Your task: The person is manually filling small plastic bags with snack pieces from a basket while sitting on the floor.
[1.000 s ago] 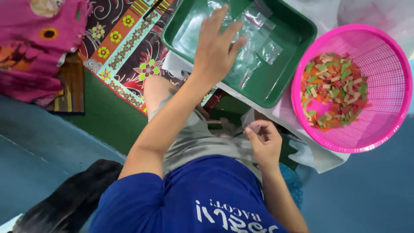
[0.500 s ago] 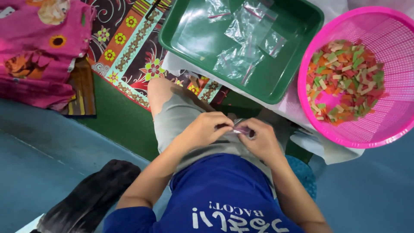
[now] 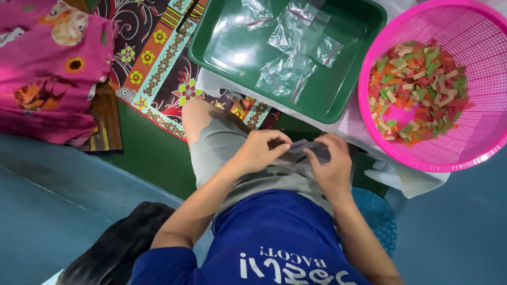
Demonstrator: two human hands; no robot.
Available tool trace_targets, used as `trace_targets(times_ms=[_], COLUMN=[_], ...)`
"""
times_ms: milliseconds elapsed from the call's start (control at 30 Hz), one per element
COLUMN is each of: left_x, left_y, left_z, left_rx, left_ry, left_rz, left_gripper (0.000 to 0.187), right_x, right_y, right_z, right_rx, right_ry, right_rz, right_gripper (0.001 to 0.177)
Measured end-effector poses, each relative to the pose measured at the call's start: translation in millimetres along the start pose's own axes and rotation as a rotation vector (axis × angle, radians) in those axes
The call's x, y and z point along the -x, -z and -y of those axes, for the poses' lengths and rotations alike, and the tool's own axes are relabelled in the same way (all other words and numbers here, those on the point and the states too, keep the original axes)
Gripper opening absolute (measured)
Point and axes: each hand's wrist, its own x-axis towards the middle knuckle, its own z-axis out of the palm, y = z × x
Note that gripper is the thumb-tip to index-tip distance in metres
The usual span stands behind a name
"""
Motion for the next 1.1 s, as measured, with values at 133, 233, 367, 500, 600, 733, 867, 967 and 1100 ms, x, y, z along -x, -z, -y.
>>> trace_targets(times_ms=[133,233,367,500,600,733,867,967,1100], left_x=[0,3,11,16,16,17,16,15,14], left_y=[-15,-21,-17,-13,-19,-22,-20,-21,-26], left_z=[20,21,13,7,9,12,0,0,8], left_rx=[0.04,0.04,0.061,0.136,0.189,0.201,0.139,0.111,0.096], left_ry=[0.07,0.078,0.116,0.152,0.153,0.132,0.115,0.124,0.128], left_rz=[-0.015,-0.003,0.007,0.027,0.027,0.02,0.029,0.033,-0.072], left_gripper=[0.01,0.01,0.009,0.007,0.007,0.008,0.009,0.009,0.008], right_x=[30,41,32,23,22,22,30,33,26], right_y=[-21,-36,-33,-26,-28,-30,-33,-33,-26], right_z=[-20,-30,-20,-12,-8,-9,-28,-32,-16], right_rx=[-0.241,-0.613,-0.547,-0.521,-0.531,-0.685,-0.432,-0.369,-0.288], right_ry=[-0.189,-0.397,-0.459,-0.474,-0.467,-0.517,-0.406,-0.439,-0.355], right_rz=[0.003,0.075,0.122,0.186,0.187,0.117,0.108,0.139,0.113], right_gripper=[0.033,0.033,0.027,0.027,0.028,0.03,0.011,0.007,0.002])
